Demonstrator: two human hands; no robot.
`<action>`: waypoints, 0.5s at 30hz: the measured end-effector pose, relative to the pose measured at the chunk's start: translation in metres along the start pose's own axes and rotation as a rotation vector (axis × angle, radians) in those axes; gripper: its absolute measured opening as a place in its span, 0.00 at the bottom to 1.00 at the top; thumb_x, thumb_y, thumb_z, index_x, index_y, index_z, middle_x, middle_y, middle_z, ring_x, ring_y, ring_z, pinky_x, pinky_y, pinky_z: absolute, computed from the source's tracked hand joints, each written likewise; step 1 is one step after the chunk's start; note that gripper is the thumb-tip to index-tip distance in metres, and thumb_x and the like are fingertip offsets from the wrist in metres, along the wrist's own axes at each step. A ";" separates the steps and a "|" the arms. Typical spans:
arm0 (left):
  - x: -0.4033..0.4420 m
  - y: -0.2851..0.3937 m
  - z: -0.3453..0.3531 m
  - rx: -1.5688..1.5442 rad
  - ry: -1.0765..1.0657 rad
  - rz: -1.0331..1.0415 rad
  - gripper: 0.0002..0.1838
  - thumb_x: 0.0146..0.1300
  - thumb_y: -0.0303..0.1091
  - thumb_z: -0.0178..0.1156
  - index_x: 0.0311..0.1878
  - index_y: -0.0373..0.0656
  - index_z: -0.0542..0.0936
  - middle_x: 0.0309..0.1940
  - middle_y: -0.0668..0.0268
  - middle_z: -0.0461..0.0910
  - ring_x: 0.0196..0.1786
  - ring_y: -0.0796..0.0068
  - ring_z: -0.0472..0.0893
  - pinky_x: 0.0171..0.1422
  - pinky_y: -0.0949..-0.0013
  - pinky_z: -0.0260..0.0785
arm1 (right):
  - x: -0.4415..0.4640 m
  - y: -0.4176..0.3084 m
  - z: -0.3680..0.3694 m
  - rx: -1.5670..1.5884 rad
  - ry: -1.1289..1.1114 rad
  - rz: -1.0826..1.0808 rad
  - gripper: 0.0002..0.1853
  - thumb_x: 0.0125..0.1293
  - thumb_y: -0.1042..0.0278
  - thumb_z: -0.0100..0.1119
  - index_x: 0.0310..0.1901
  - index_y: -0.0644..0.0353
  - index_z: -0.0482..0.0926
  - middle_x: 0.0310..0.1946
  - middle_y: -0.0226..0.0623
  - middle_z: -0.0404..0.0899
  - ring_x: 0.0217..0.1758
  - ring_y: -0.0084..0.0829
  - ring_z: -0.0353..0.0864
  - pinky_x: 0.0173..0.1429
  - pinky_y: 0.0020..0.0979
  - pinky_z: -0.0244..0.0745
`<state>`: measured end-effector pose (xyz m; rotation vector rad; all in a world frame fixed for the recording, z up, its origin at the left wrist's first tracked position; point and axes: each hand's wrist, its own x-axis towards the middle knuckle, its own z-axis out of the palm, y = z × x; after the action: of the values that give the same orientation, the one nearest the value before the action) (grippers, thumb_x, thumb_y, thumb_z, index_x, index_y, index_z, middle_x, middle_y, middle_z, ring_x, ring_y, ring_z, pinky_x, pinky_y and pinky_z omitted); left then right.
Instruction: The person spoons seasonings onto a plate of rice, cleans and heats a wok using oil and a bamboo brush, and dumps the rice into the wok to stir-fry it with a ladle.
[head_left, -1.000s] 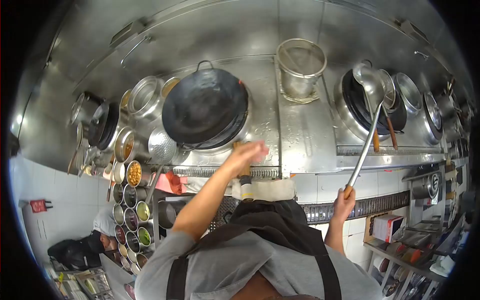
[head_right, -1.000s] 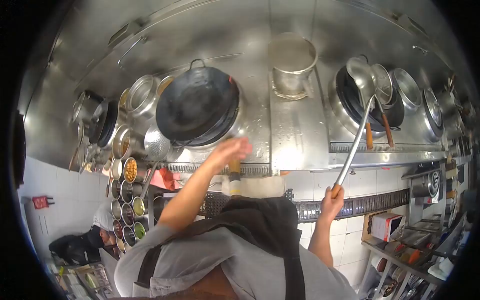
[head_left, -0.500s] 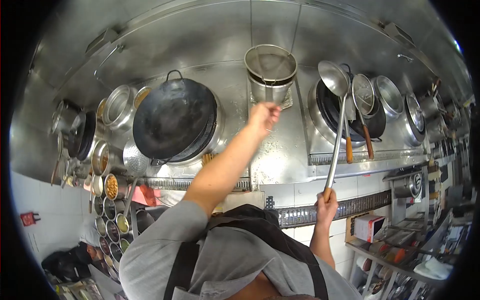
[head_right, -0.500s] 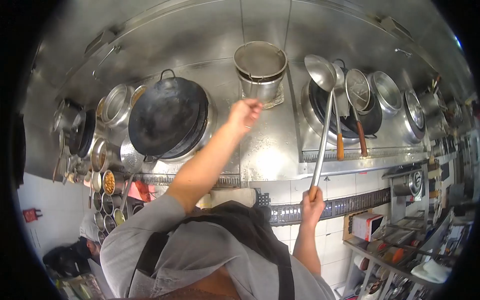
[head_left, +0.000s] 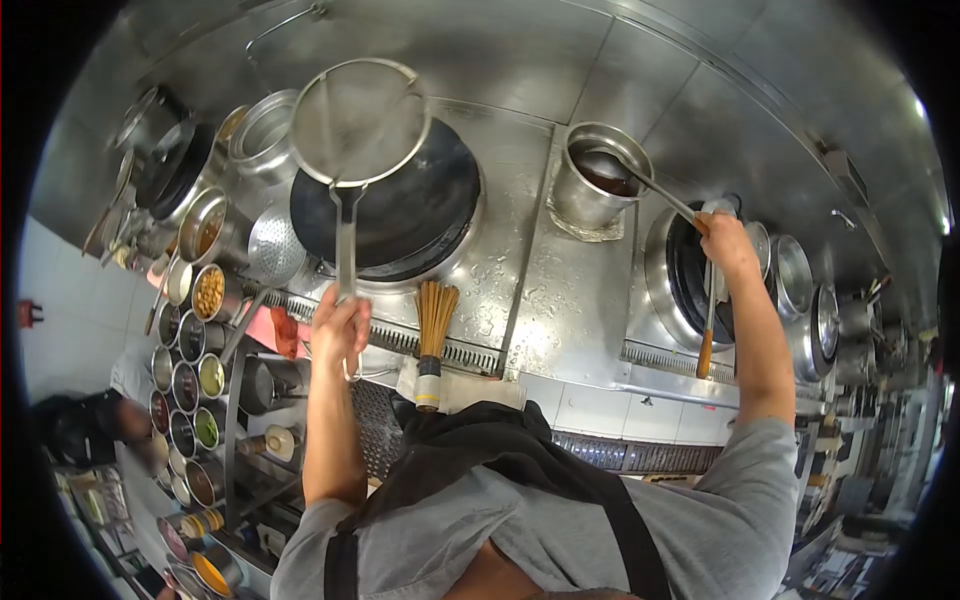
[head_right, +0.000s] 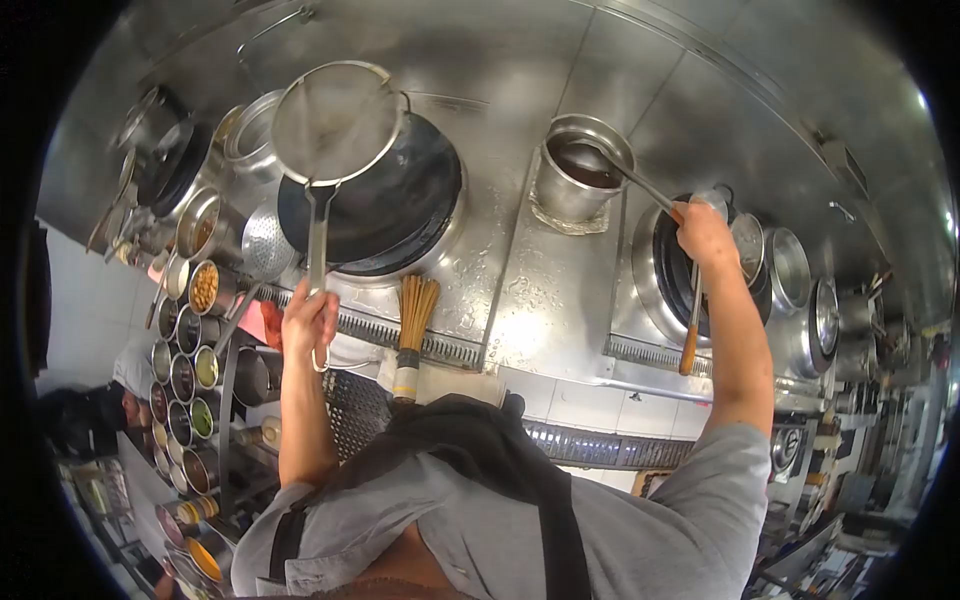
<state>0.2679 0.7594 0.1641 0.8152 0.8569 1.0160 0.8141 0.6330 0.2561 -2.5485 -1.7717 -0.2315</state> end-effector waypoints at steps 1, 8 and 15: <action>-0.010 -0.005 -0.019 -0.024 0.017 0.023 0.15 0.65 0.25 0.47 0.55 0.36 0.66 0.25 0.61 0.73 0.12 0.81 0.65 0.10 0.80 0.53 | 0.014 -0.001 0.000 -0.022 -0.049 -0.022 0.13 0.54 0.76 0.53 0.41 0.57 0.81 0.37 0.51 0.79 0.43 0.50 0.79 0.49 0.44 0.74; -0.071 -0.015 -0.088 -0.156 0.260 0.096 0.18 0.65 0.25 0.47 0.58 0.38 0.66 0.24 0.63 0.73 0.13 0.80 0.66 0.11 0.80 0.54 | 0.074 -0.019 -0.015 -0.539 -0.121 -0.309 0.08 0.55 0.69 0.54 0.33 0.55 0.83 0.33 0.46 0.82 0.39 0.43 0.83 0.43 0.40 0.78; -0.079 -0.012 -0.103 -0.117 0.294 0.074 0.12 0.64 0.25 0.48 0.51 0.36 0.68 0.23 0.63 0.73 0.14 0.80 0.66 0.12 0.79 0.54 | 0.069 -0.066 -0.029 -0.349 -0.193 0.020 0.11 0.50 0.66 0.64 0.34 0.62 0.82 0.36 0.51 0.81 0.42 0.48 0.81 0.48 0.40 0.76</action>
<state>0.1588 0.6994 0.1265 0.6104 1.0114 1.2593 0.7725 0.7171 0.2900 -2.9163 -1.9193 -0.3312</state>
